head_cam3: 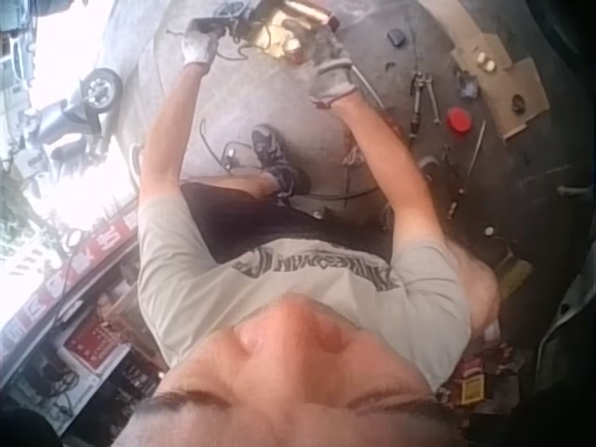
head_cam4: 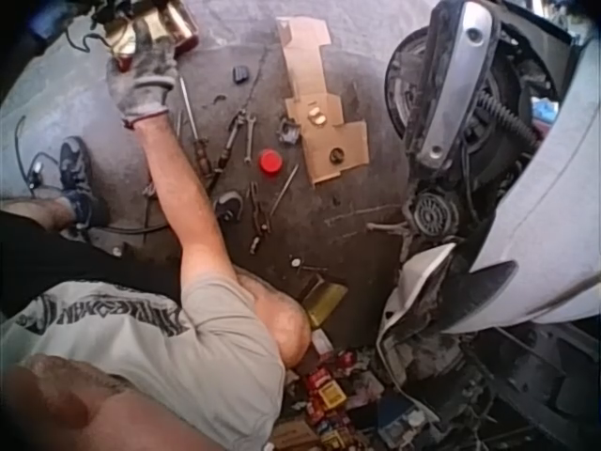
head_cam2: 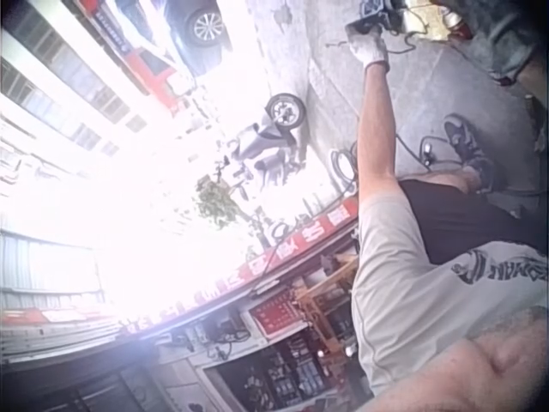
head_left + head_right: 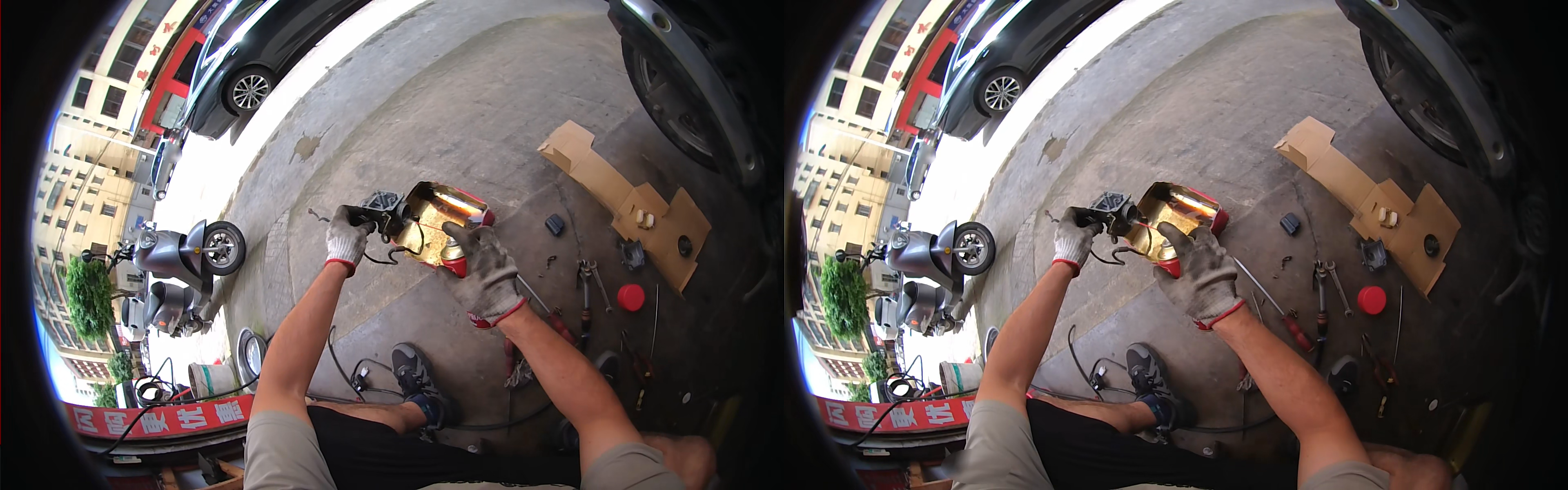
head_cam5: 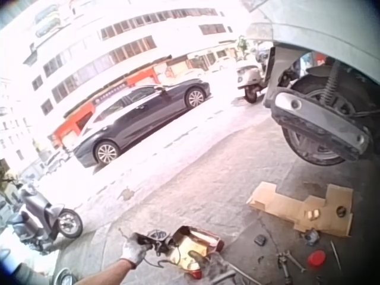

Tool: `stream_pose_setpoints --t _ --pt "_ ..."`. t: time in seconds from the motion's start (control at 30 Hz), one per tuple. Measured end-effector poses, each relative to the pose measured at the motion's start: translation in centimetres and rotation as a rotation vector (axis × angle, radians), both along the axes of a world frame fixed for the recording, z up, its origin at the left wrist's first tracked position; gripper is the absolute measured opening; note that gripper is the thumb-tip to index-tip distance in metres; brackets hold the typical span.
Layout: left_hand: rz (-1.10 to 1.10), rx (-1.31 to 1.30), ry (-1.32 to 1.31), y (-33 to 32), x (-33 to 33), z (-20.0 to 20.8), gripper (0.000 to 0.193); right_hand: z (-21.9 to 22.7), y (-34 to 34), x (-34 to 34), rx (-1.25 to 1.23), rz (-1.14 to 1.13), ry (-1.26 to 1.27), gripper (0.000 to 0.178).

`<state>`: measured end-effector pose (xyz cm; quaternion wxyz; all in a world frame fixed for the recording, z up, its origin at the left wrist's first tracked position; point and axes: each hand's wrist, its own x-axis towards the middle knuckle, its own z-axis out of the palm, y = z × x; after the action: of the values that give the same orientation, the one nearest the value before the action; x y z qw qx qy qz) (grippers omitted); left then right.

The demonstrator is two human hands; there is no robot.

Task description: Cleaning and inspecting a motorcycle carburetor component.

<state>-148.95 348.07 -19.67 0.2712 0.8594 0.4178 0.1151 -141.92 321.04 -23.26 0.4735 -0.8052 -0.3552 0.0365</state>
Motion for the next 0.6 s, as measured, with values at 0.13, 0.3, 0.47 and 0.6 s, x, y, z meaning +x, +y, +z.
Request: stream_pose_setpoints --t 0.13,0.3,0.47,0.6 --pt "0.003 0.008 0.003 0.5 -0.1 -0.2 0.026 0.7 -0.2 -0.1 -0.009 -0.013 0.018 0.066" --pt "-0.005 0.002 0.006 0.0 0.2 -0.2 0.026 0.3 -0.7 -0.1 0.078 -0.04 -0.045 0.072" --pt "-0.006 0.015 0.024 0.1 0.1 -0.1 0.027 0.4 -0.8 -0.1 0.07 -0.028 -0.035 0.072" --pt "-0.019 0.036 0.028 0.3 0.2 -0.4 0.027 0.4 -1.0 0.1 0.064 -0.022 -0.035 0.07"
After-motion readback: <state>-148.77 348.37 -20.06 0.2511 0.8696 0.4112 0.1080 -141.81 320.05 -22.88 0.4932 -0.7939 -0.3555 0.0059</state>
